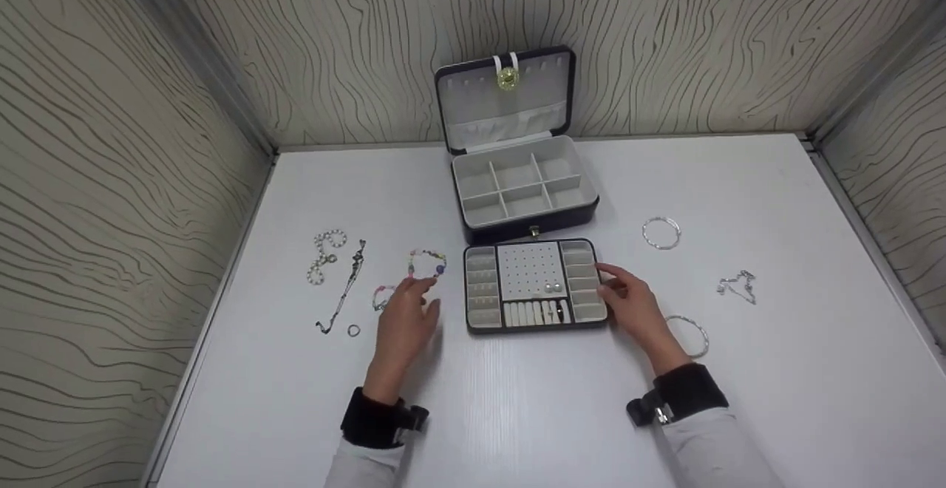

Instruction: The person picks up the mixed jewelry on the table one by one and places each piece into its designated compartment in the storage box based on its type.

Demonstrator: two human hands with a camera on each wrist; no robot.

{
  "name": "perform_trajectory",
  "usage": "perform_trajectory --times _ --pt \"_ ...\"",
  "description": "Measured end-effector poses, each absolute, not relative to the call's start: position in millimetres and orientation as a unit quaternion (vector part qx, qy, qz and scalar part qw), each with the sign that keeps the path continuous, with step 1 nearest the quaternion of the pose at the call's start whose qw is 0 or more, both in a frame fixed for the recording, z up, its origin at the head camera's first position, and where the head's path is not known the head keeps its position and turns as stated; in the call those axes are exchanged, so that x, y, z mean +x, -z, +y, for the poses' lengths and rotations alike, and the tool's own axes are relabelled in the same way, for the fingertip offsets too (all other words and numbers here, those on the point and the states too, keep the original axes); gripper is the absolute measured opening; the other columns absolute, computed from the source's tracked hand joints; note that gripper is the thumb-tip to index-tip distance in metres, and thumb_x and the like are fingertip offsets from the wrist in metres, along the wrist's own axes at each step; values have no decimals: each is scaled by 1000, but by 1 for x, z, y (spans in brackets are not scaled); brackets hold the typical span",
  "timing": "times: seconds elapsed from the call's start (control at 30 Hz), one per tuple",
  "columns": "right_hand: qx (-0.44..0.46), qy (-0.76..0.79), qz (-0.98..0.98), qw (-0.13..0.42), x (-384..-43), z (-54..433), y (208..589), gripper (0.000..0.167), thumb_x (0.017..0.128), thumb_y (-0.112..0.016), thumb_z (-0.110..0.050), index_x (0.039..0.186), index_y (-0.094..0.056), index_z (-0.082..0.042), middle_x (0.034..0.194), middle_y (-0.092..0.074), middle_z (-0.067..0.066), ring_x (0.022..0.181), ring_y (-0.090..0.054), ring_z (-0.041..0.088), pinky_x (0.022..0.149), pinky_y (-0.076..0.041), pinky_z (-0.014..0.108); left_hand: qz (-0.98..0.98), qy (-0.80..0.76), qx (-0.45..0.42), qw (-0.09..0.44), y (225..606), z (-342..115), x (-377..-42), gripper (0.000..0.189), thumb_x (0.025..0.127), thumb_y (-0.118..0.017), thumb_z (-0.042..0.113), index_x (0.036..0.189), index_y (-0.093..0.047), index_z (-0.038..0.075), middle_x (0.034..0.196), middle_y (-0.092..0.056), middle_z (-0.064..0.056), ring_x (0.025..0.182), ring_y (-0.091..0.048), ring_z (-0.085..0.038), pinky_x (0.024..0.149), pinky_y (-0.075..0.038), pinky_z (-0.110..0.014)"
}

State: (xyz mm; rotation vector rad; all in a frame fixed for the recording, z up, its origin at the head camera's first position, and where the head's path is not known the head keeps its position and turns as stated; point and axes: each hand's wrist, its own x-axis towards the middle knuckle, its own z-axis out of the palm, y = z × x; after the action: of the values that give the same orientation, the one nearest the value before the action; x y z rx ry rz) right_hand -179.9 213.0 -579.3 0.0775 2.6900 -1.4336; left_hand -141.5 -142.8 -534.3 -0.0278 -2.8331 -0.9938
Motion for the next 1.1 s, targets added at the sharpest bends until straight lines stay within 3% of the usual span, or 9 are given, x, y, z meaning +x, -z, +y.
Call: perform_trajectory --times 0.33,0.47,0.67,0.87,1.1 --pt "22 464 884 56 -180 213 580 42 98 -56 -7 139 -53 -6 111 -62 20 98 -60 30 80 -46 37 -951 276 133 52 548 -217 -127 35 82 -70 -2 116 -66 -8 111 -62 -26 98 -63 -40 76 -53 -51" --pt "23 458 887 63 -179 214 579 41 99 -56 -8 140 -52 -5 113 -61 20 100 -59 31 80 -46 37 -950 263 163 43 550 -233 -121 32 82 -68 -4 114 -65 -12 106 -62 -27 95 -64 -41 74 -52 -52" --pt "25 463 883 67 -181 213 577 42 99 -55 -9 140 -52 -6 114 -61 21 101 -60 31 78 -47 36 -949 258 177 27 555 -240 -116 26 85 -67 -1 108 -67 -13 99 -64 -27 92 -65 -42 72 -52 -53" --pt "20 465 882 65 -180 214 577 42 98 -55 -8 140 -52 -5 116 -60 22 103 -60 32 82 -47 39 -955 252 152 22 560 -241 -116 16 84 -64 -3 96 -72 -10 86 -62 -21 80 -62 -34 65 -51 -48" --pt "19 471 880 64 -180 213 577 42 98 -56 -8 139 -53 -5 115 -61 21 102 -60 32 81 -47 38 -956 250 153 22 562 -241 -116 15 84 -67 -4 97 -71 -9 91 -63 -21 87 -63 -37 73 -51 -49"
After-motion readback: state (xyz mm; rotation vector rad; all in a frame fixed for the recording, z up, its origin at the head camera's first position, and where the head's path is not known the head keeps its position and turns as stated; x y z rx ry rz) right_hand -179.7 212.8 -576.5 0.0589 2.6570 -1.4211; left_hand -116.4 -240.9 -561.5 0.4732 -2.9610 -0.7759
